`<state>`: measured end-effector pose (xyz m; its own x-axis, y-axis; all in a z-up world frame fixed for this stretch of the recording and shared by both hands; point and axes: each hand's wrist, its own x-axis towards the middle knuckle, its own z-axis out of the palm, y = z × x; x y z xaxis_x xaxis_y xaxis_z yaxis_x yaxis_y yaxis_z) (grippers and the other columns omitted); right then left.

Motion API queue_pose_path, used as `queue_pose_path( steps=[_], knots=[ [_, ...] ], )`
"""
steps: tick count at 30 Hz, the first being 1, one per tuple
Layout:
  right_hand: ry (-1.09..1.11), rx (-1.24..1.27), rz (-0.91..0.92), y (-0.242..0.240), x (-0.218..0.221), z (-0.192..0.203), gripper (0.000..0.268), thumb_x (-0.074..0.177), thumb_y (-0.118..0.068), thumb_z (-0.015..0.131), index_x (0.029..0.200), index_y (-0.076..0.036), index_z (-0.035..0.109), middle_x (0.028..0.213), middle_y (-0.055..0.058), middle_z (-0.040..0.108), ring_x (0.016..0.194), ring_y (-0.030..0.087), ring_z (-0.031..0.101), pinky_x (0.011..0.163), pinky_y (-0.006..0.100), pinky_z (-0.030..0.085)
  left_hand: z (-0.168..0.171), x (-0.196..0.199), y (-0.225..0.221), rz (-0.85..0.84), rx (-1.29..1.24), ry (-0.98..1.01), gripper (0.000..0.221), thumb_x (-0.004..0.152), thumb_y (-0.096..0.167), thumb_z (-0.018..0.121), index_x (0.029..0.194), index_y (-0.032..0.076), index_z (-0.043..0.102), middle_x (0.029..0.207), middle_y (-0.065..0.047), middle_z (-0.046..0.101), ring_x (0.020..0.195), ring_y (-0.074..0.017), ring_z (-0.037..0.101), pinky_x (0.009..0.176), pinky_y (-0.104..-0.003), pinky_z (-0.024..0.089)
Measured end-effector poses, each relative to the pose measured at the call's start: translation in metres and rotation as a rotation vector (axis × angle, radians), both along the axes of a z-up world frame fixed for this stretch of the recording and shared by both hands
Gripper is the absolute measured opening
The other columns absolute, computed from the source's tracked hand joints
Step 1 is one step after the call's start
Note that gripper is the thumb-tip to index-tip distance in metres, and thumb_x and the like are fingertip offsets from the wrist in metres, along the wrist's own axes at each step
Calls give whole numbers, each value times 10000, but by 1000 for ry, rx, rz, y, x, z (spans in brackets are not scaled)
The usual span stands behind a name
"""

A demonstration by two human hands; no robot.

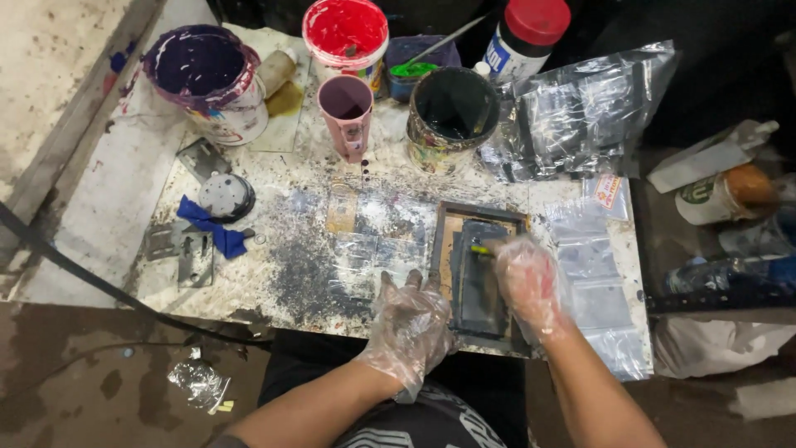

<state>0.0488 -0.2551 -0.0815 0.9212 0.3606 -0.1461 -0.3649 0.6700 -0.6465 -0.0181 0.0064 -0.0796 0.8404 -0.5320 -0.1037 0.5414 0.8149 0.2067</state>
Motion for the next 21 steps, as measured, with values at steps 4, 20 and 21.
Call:
queue_pose_path(
  steps=[4, 20, 21],
  knots=[
    [0, -1264, -12, -2, 44, -37, 354, 1000, -144, 565, 1343, -128, 650, 1137, 65, 736, 499, 68, 533, 416, 105, 430, 41, 8, 6, -9, -235, 709, 590, 864, 493, 557, 1396, 238, 554, 1649, -112, 360, 1489, -484, 293, 1072, -858, 145],
    [-1118, -2229, 228, 40, -85, 49, 515, 806, 113, 668, 1221, -190, 701, 759, 49, 680, 678, 194, 635, 505, 282, 602, 72, 9, 6, -134, 240, 512, 775, 701, 259, 627, 1465, 192, 511, 1653, -41, 362, 1563, -364, 207, 1165, -784, 85],
    [-1018, -2238, 332, 36, -91, 38, 555, 820, 73, 674, 1289, -224, 646, 953, 115, 691, 888, 262, 658, 666, 346, 622, 65, 8, 5, -134, 215, 462, 845, 694, 275, 637, 1511, 175, 442, 1654, -53, 334, 1547, -373, 211, 1160, -783, 91]
  ],
)
